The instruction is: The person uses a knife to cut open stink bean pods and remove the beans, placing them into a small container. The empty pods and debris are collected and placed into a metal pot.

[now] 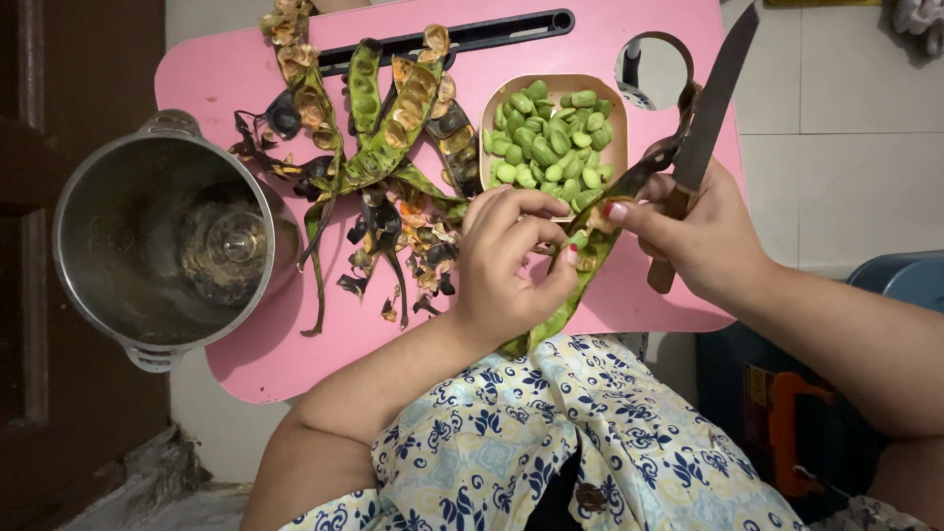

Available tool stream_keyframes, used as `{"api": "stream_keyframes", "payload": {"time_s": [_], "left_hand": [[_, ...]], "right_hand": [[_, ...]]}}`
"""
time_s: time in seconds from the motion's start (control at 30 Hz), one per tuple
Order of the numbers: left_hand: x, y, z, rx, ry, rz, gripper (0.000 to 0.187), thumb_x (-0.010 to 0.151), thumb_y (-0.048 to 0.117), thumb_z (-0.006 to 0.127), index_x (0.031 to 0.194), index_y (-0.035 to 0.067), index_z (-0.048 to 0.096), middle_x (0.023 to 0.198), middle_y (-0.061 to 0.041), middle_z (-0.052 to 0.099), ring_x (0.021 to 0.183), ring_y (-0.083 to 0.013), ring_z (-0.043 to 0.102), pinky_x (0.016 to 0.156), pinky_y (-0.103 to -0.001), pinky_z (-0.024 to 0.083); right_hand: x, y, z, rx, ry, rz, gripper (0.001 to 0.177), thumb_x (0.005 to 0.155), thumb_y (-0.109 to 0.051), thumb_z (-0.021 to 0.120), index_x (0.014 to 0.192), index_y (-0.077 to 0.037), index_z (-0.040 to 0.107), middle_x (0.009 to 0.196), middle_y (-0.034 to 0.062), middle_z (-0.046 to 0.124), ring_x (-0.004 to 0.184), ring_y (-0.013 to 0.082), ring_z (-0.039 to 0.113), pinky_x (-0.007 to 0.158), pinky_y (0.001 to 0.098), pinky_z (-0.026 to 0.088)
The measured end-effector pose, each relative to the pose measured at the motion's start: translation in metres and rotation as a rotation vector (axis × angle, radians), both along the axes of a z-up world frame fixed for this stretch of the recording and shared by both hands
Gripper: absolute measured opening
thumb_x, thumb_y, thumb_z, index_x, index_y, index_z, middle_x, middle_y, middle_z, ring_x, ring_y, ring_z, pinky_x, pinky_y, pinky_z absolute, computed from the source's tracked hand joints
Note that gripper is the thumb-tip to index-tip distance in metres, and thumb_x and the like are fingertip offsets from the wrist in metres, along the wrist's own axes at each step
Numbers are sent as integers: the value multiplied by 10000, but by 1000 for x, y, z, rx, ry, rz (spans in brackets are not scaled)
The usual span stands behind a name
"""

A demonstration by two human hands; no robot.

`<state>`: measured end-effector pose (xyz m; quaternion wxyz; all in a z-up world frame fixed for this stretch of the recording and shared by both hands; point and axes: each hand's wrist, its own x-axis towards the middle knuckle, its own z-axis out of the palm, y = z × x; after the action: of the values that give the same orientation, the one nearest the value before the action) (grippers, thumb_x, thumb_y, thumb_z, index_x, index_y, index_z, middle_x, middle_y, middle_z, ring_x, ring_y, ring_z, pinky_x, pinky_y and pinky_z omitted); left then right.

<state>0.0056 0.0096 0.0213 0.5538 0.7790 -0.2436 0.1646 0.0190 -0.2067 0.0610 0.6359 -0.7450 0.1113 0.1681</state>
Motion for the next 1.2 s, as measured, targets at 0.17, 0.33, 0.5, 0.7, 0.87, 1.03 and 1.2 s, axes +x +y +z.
{"api": "stream_keyframes", "payload": {"time_s": [0.17, 0.33, 0.5, 0.7, 0.87, 1.03, 1.2], "left_hand": [[1, 1, 1, -36, 64, -35, 119, 794, 81, 703, 851, 67, 600, 1117, -81, 668, 1082, -297, 638, 1030, -425, 445], [0, 2, -12, -153, 180, -112, 86, 864, 64, 671, 891, 60, 590, 1153, -89, 657, 1097, -241, 632, 996, -360, 470], [6, 1, -37, -477, 437, -199, 27, 985, 28, 584, 965, 45, 581, 1169, -44, 643, 982, -81, 591, 847, -231, 487], [12, -12, -51, -581, 625, -55, 141, 1024, 65, 670, 1147, -5, 671, 929, 20, 660, 709, 7, 514, 603, -159, 402], [13, -8, -52, -598, 819, -111, 266, 1045, 102, 629, 1288, -1, 668, 836, -34, 668, 602, -3, 502, 522, -174, 395], [16, -9, -54, -637, 859, -151, 361, 1055, 127, 608, 1379, -34, 601, 962, -122, 672, 728, -67, 596, 630, -206, 467], [14, -11, -52, -692, 731, -300, 473, 1024, 84, 572, 1471, -31, 468, 1341, -138, 645, 1104, -146, 695, 988, -278, 586]], "right_hand": [[1, -3, -5, 48, -39, -14, 325, 889, -64, 756, 967, -81, 441, 735, -22, 482, 524, 77, 494, 365, 276, 410], [-1, -8, -12, 186, -53, 29, 321, 876, -4, 700, 1082, -100, 473, 767, -40, 452, 539, 56, 450, 433, 244, 336], [1, -10, -16, 239, -4, -40, 292, 877, 9, 683, 1067, -80, 480, 763, -30, 472, 525, 65, 435, 437, 250, 325], [0, -6, -14, 133, 2, 3, 308, 885, -2, 712, 1073, -69, 478, 773, -24, 487, 560, 68, 479, 444, 256, 361], [-1, -3, -12, 82, -28, 89, 403, 848, -1, 735, 1173, -77, 509, 880, 21, 626, 582, 56, 505, 454, 246, 393], [-3, -3, -13, 74, 16, 89, 474, 825, 15, 726, 1220, -87, 483, 981, 50, 685, 577, 63, 516, 406, 261, 398], [-2, -7, -20, 72, -56, 124, 493, 847, 23, 712, 1264, -78, 468, 1005, 46, 684, 624, 47, 534, 486, 228, 416]]}}
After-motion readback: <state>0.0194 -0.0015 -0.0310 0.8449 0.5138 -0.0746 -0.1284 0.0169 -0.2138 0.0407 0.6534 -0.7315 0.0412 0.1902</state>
